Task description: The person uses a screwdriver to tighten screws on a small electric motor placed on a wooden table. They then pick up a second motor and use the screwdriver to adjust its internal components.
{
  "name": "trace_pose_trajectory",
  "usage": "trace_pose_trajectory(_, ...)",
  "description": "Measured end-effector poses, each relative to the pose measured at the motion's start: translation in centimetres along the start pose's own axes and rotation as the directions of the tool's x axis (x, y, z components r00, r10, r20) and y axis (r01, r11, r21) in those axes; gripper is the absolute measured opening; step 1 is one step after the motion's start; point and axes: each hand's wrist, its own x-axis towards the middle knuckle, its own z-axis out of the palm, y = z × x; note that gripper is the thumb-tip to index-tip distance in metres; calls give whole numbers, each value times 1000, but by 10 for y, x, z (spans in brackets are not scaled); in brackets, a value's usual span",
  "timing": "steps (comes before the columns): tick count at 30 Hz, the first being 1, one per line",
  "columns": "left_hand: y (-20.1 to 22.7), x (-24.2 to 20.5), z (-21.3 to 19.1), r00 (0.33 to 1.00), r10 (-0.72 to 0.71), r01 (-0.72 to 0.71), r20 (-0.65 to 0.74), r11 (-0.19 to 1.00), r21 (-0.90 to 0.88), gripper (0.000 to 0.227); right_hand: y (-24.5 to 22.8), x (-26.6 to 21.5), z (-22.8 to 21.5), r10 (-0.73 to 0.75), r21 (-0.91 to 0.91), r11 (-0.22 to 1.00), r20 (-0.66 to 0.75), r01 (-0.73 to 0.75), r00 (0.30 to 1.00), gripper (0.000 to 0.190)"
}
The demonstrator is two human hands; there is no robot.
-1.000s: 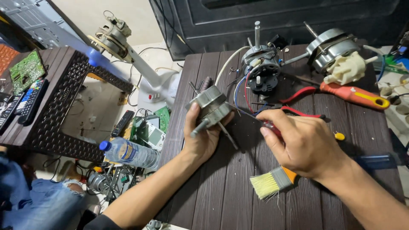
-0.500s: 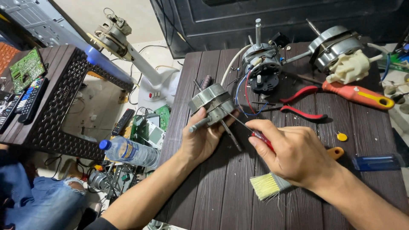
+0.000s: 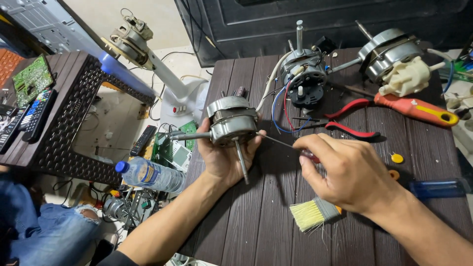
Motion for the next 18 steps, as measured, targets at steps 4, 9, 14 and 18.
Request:
trace_pose_trajectory(4, -1, -1, 6, 1000, 8, -7, -6, 997, 78, 90, -2, 1, -3, -26, 12, 1000, -48, 27, 998, 21)
trace_pose_trajectory(9, 8, -1, 13, 964, -17, -16, 265, 992, 123, 95, -4, -1, -13, 1, 27, 1000, -203, 5, 979, 19)
trace_pose_trajectory(14, 29, 9, 19, 864, 144, -484, 482, 500, 718, 111, 3, -7, -11, 111, 7, 994, -264, -113, 958, 23)
trace_pose_trajectory(18, 38, -6, 55, 765, 123, -628, 632, -71, 775, 111, 2, -4, -15, 94, 15, 995, -296, -94, 951, 20)
